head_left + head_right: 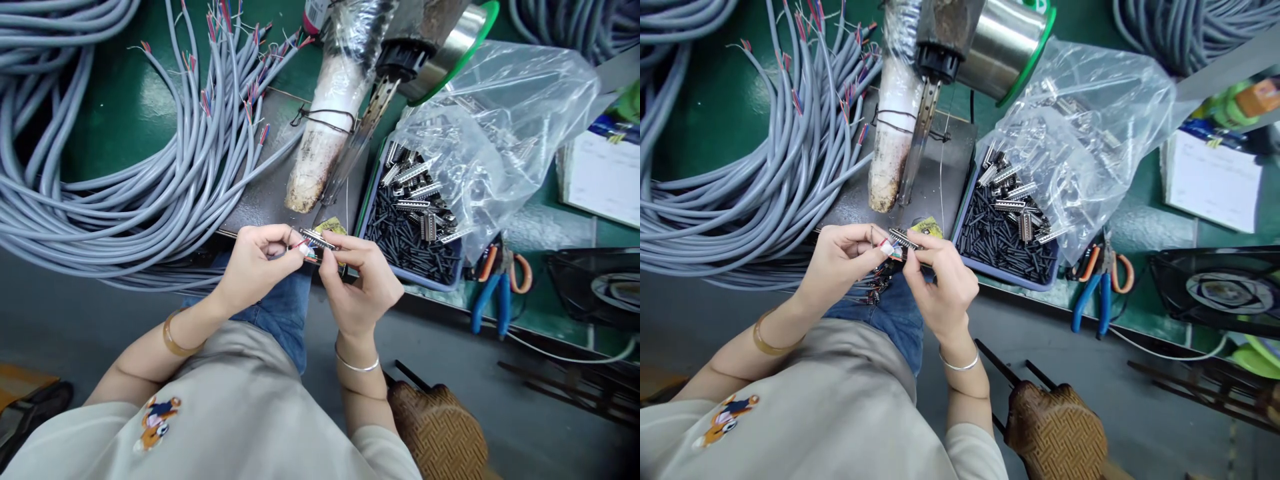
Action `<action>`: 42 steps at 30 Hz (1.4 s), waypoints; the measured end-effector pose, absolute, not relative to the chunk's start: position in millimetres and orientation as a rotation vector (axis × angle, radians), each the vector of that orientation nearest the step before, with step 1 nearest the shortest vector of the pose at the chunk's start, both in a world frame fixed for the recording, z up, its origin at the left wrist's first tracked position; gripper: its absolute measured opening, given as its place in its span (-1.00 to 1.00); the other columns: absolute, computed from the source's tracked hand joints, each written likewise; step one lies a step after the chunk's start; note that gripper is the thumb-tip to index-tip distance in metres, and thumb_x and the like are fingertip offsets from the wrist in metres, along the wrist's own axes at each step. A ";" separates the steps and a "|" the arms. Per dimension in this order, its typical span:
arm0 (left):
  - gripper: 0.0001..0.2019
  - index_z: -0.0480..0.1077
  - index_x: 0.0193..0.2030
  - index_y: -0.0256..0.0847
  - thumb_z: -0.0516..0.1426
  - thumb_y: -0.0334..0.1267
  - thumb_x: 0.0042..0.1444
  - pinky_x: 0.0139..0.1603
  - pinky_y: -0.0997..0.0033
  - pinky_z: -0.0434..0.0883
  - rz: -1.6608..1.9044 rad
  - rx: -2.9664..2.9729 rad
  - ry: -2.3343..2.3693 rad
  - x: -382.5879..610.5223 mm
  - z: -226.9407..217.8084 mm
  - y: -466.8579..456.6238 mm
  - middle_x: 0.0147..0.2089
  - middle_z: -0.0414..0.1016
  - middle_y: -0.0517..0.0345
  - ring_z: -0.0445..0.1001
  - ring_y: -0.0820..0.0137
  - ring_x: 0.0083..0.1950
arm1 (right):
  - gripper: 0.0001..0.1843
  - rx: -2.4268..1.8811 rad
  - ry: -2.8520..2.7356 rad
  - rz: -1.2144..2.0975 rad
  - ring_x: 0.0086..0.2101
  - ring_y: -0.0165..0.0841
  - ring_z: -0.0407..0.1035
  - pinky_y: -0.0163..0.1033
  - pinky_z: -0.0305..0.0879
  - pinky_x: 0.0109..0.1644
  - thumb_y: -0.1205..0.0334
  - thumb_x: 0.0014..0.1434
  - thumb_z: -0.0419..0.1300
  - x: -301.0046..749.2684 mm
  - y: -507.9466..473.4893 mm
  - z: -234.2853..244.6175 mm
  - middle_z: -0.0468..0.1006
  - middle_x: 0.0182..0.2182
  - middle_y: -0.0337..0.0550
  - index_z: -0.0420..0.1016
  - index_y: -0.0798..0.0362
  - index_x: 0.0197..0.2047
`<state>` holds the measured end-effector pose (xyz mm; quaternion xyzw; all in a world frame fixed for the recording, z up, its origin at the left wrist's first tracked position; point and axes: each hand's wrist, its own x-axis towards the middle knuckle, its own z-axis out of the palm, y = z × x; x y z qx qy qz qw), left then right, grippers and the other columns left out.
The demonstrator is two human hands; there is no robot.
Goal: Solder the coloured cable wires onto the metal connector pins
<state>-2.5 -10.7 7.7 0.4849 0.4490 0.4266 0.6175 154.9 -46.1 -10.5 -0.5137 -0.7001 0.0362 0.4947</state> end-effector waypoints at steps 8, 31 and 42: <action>-0.80 0.46 -0.49 -0.27 0.37 -0.24 -0.08 -0.69 0.59 0.02 0.807 0.818 0.852 -11.6 4.1 -9.3 -0.63 0.31 0.32 0.10 0.67 -0.70 | -0.77 -1.084 -1.364 -0.037 -0.67 -0.48 0.41 -0.33 0.42 -0.63 0.34 0.30 0.25 167.3 -62.7 -1.2 0.65 -0.42 -0.36 0.60 -0.11 -0.02; -0.90 0.50 -0.48 -0.31 0.28 -0.34 -0.02 -0.56 0.62 0.20 1.133 1.145 1.100 0.4 5.1 -10.8 -0.41 0.54 0.13 0.26 0.62 -0.54 | -0.79 -1.228 -1.729 -0.064 -0.21 -0.35 0.67 -0.26 0.62 -0.16 0.47 0.21 0.28 151.5 -49.6 -19.6 0.74 -0.10 -0.17 0.40 -0.05 -0.26; -0.89 0.47 -0.49 -0.30 0.25 -0.34 0.01 -0.56 0.58 0.15 1.119 1.220 1.141 1.6 5.4 -6.2 -0.39 0.52 0.13 0.20 0.62 -0.52 | -0.79 -1.187 -1.761 -0.081 -0.21 -0.35 0.66 -0.27 0.62 -0.15 0.47 0.19 0.31 155.3 -41.5 -20.0 0.74 -0.11 -0.14 0.43 -0.03 -0.24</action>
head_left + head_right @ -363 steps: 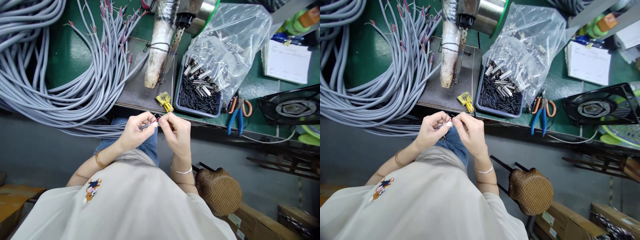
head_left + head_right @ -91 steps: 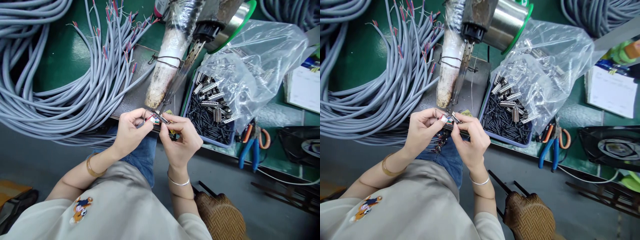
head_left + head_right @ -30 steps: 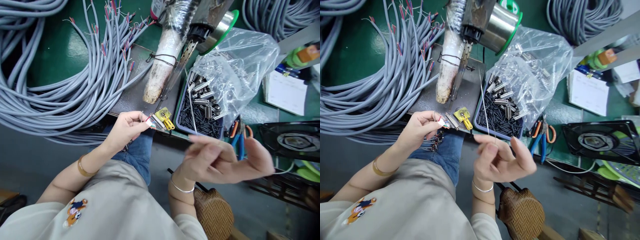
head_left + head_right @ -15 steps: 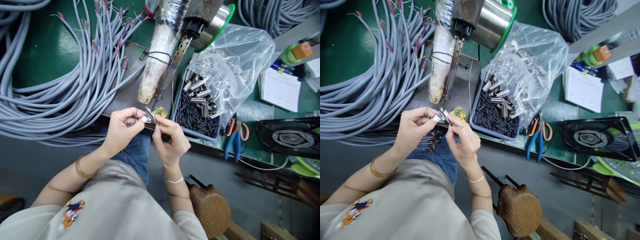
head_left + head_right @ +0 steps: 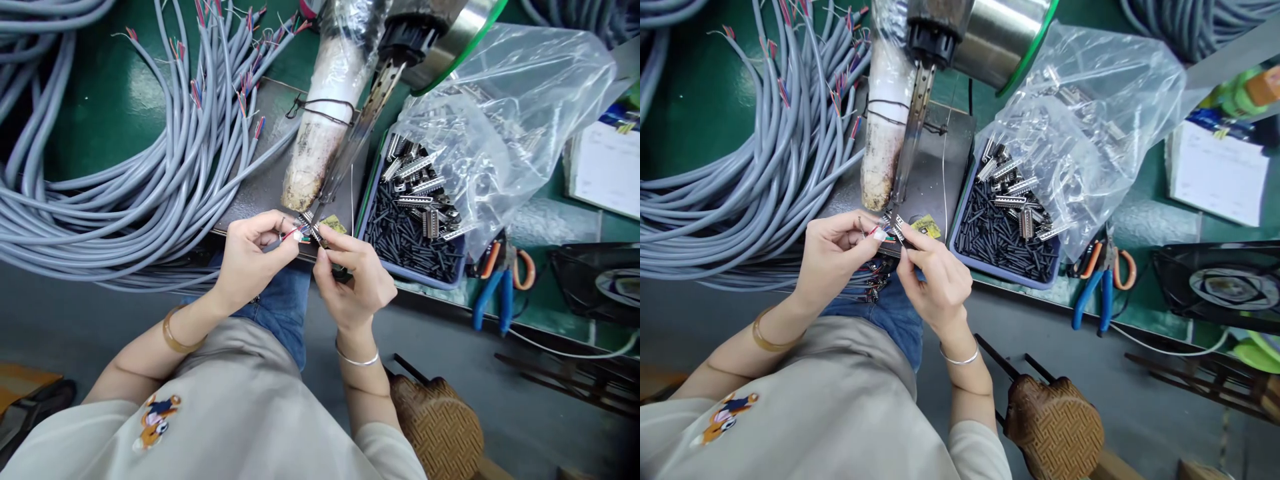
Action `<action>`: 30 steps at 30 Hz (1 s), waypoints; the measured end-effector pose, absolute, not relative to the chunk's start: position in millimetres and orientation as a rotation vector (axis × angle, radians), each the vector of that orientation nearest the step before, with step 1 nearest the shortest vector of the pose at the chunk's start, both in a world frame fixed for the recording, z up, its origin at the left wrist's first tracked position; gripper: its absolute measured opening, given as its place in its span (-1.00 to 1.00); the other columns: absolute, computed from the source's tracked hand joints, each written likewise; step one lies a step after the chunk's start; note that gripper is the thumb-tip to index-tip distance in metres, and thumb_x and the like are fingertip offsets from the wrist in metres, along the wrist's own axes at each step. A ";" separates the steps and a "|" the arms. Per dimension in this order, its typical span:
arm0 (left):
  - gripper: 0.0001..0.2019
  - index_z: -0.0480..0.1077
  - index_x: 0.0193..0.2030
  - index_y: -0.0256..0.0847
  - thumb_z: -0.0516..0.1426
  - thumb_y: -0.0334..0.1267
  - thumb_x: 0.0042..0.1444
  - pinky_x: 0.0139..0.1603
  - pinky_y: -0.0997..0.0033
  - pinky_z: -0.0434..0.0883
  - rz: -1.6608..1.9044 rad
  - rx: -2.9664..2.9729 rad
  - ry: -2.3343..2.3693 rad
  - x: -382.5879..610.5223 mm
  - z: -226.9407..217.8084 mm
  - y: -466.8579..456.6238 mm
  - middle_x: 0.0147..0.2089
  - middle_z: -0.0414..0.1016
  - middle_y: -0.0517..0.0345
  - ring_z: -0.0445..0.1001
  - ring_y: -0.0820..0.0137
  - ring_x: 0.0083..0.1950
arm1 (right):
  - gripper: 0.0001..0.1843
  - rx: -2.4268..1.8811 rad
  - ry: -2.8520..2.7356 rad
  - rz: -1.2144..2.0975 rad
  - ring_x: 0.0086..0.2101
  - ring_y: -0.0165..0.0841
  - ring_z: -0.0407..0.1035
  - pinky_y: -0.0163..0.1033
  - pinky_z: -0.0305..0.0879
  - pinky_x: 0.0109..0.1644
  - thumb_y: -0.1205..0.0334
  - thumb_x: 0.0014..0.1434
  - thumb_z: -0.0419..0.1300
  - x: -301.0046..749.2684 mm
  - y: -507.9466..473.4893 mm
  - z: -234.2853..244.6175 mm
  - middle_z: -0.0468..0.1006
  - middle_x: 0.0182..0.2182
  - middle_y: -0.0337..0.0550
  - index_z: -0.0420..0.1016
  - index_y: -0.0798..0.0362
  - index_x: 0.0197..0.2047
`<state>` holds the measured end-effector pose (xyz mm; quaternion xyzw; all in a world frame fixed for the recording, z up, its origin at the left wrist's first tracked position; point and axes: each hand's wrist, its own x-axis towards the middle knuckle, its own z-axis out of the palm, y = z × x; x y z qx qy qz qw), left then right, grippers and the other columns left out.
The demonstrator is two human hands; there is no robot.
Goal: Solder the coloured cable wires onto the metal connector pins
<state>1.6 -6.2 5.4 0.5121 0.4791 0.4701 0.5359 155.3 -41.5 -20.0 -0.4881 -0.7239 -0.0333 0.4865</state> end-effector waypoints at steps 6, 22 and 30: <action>-0.87 0.44 -0.51 -0.29 0.25 -0.34 0.02 -0.52 0.57 0.20 1.126 1.227 1.120 0.5 11.6 -4.8 -0.39 0.50 0.12 0.26 0.58 -0.48 | -0.78 -1.180 -1.765 -0.083 -0.16 -0.33 0.66 -0.23 0.64 -0.09 0.46 0.18 0.33 155.0 -40.1 -16.4 0.73 -0.08 -0.14 0.47 -0.04 -0.20; -0.89 0.38 -0.45 -0.27 0.26 -0.40 -0.02 -0.65 0.63 0.07 1.003 1.114 0.983 -4.8 7.0 -8.3 -0.59 0.27 0.36 0.13 0.68 -0.64 | -0.78 -1.192 -1.775 -0.189 -0.20 -0.37 0.67 -0.33 0.61 -0.10 0.48 0.17 0.37 154.0 -52.4 -18.5 0.75 -0.16 -0.12 0.48 0.02 -0.20; -0.83 0.40 -0.44 -0.27 0.31 -0.29 -0.01 -0.67 0.64 0.19 0.992 1.000 1.004 -10.3 0.0 -14.2 -0.59 0.36 0.31 0.22 0.65 -0.67 | -0.79 -1.253 -1.659 -0.007 -0.21 -0.38 0.65 -0.28 0.61 -0.12 0.48 0.18 0.34 147.9 -56.2 -17.5 0.74 -0.19 -0.22 0.49 -0.02 -0.22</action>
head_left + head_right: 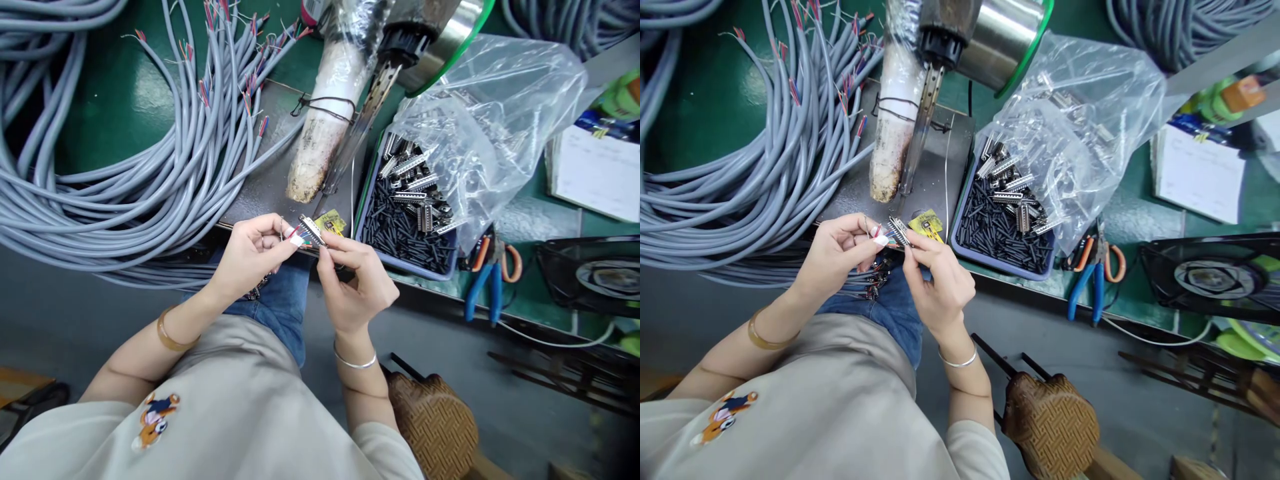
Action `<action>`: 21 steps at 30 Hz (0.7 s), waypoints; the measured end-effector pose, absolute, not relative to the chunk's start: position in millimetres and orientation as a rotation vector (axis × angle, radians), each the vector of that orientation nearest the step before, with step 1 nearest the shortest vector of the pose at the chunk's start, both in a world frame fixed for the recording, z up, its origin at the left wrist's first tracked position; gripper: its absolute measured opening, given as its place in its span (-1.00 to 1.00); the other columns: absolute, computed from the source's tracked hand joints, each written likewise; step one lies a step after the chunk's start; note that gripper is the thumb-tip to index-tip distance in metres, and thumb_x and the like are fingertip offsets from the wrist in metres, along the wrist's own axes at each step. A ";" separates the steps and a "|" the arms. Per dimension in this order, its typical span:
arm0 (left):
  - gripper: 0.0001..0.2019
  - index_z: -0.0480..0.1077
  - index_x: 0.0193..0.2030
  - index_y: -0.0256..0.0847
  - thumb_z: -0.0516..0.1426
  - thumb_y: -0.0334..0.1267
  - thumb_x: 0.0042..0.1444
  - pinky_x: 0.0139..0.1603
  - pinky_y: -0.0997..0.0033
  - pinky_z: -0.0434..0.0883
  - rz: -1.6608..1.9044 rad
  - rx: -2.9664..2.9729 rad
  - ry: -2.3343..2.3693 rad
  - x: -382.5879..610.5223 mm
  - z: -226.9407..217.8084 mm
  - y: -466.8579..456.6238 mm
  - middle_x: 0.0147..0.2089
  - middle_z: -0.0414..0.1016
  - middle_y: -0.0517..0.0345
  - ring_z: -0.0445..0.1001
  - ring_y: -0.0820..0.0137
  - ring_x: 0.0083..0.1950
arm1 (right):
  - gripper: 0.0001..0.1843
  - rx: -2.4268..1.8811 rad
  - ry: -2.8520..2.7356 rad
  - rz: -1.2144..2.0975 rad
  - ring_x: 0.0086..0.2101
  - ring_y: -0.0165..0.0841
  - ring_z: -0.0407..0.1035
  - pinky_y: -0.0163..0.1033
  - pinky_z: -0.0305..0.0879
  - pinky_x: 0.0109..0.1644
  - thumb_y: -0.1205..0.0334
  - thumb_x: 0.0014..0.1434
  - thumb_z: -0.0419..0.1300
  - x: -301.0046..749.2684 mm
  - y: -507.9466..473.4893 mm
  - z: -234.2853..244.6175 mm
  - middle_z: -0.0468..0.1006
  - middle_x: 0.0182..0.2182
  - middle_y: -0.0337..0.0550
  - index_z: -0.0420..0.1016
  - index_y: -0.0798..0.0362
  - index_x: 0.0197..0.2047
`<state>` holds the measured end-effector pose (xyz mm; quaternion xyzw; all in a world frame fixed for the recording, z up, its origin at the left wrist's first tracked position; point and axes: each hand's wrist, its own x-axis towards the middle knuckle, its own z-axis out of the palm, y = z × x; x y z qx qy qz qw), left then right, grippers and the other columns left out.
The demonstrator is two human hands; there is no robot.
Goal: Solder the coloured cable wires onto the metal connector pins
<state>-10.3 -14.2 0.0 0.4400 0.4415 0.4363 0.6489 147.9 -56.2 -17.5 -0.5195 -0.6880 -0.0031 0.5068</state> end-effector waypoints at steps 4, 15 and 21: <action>-0.81 0.36 -0.49 -0.27 0.31 -0.32 -0.02 -0.69 0.64 0.10 1.095 1.006 1.012 -3.1 2.5 -10.4 -0.48 0.42 0.25 0.18 0.71 -0.66 | -0.82 -1.250 -1.647 0.093 -0.16 -0.36 0.64 -0.21 0.60 -0.08 0.47 0.21 0.32 148.2 -50.0 -16.3 0.73 -0.18 -0.22 0.49 -0.02 -0.24; -0.89 0.43 -0.47 -0.30 0.29 -0.38 -0.02 -0.60 0.67 0.23 1.146 1.095 1.058 0.3 10.3 -5.3 -0.37 0.53 0.16 0.28 0.67 -0.53 | -0.79 -1.215 -1.671 0.040 -0.14 -0.34 0.63 -0.22 0.63 -0.08 0.49 0.15 0.36 149.6 -42.8 -11.8 0.72 -0.09 -0.14 0.52 -0.01 -0.23; -0.84 0.38 -0.49 -0.29 0.30 -0.36 -0.04 -0.64 0.65 0.18 1.077 1.066 1.062 0.0 5.8 -5.4 -0.37 0.51 0.17 0.21 0.70 -0.59 | -0.79 -1.206 -1.760 -0.074 -0.15 -0.35 0.65 -0.29 0.64 -0.09 0.48 0.17 0.34 153.3 -47.4 -17.7 0.73 -0.08 -0.10 0.47 0.00 -0.24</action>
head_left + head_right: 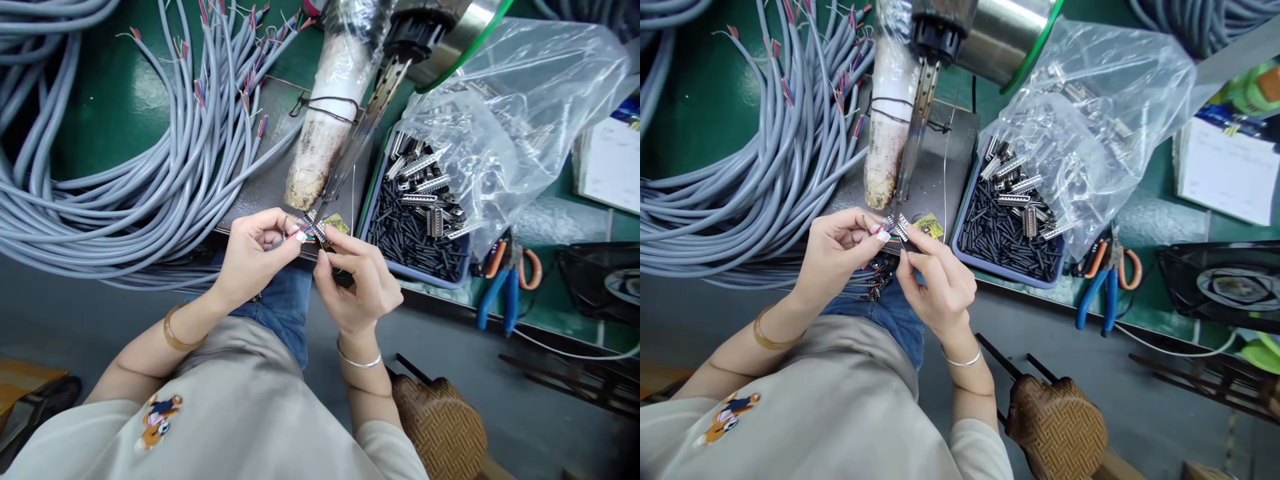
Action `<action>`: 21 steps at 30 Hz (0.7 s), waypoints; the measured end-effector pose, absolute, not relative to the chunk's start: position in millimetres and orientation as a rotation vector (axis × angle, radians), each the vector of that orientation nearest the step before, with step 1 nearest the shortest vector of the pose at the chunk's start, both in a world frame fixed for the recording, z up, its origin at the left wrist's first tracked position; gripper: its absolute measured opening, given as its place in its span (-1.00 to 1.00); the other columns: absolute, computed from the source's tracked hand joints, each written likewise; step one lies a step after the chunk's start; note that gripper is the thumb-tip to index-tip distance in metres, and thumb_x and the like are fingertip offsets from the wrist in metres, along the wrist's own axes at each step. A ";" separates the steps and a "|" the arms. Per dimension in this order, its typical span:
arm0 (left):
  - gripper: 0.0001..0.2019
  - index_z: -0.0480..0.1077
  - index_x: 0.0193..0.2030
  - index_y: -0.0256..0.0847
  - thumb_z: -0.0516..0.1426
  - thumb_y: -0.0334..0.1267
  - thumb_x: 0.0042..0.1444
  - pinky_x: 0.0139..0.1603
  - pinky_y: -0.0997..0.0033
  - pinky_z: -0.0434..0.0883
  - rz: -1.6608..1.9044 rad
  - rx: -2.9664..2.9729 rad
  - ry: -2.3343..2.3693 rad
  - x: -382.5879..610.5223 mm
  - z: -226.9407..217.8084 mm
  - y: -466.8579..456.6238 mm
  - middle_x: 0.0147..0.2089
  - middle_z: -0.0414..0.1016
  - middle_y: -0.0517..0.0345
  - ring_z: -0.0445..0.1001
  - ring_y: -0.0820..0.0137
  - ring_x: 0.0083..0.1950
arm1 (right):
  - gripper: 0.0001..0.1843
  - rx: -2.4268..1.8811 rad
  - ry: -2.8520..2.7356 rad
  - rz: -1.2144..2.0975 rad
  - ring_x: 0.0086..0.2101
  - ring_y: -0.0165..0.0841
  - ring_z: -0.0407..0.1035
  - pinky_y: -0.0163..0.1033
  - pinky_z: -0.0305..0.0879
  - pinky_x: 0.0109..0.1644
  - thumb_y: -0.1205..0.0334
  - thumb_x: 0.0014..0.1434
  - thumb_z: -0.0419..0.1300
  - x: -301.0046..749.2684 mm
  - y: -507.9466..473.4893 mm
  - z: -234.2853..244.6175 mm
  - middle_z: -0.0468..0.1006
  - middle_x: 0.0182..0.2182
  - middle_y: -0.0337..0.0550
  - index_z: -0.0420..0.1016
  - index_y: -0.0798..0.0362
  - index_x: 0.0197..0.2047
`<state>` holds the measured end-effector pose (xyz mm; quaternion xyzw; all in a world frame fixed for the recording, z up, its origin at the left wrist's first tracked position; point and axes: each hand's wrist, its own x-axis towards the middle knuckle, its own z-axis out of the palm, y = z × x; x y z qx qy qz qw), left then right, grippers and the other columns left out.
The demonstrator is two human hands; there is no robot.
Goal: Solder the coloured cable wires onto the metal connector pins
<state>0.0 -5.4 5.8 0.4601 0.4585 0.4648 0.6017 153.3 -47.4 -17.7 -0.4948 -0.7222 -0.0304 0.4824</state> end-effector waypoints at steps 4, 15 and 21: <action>-0.84 0.38 -0.47 -0.28 0.30 -0.36 -0.03 -0.66 0.65 0.16 1.049 1.062 1.041 0.0 3.9 -7.2 -0.39 0.48 0.20 0.21 0.70 -0.61 | -0.80 -1.210 -1.779 -0.165 -0.18 -0.36 0.66 -0.33 0.61 -0.08 0.46 0.17 0.36 153.9 -49.6 -18.5 0.74 -0.13 -0.11 0.47 0.01 -0.23; -0.73 0.47 -0.41 -0.32 0.43 -0.22 -0.08 -0.67 0.61 0.27 0.724 0.655 0.733 -19.5 -6.4 -6.0 -0.40 0.60 0.13 0.35 0.63 -0.66 | -0.84 -1.323 -1.571 0.244 -0.23 -0.38 0.65 -0.27 0.62 -0.19 0.44 0.20 0.33 151.3 -58.5 -12.9 0.73 -0.23 -0.26 0.51 -0.02 -0.28; -0.66 0.47 -0.45 -0.33 0.50 -0.19 -0.18 -0.72 0.63 0.19 0.578 0.457 0.621 -23.4 -9.5 -5.8 -0.44 0.55 0.18 0.27 0.67 -0.70 | -0.81 -1.275 -1.645 0.174 -0.23 -0.37 0.65 -0.27 0.62 -0.16 0.47 0.18 0.34 147.0 -66.3 -7.0 0.74 -0.22 -0.24 0.51 -0.02 -0.25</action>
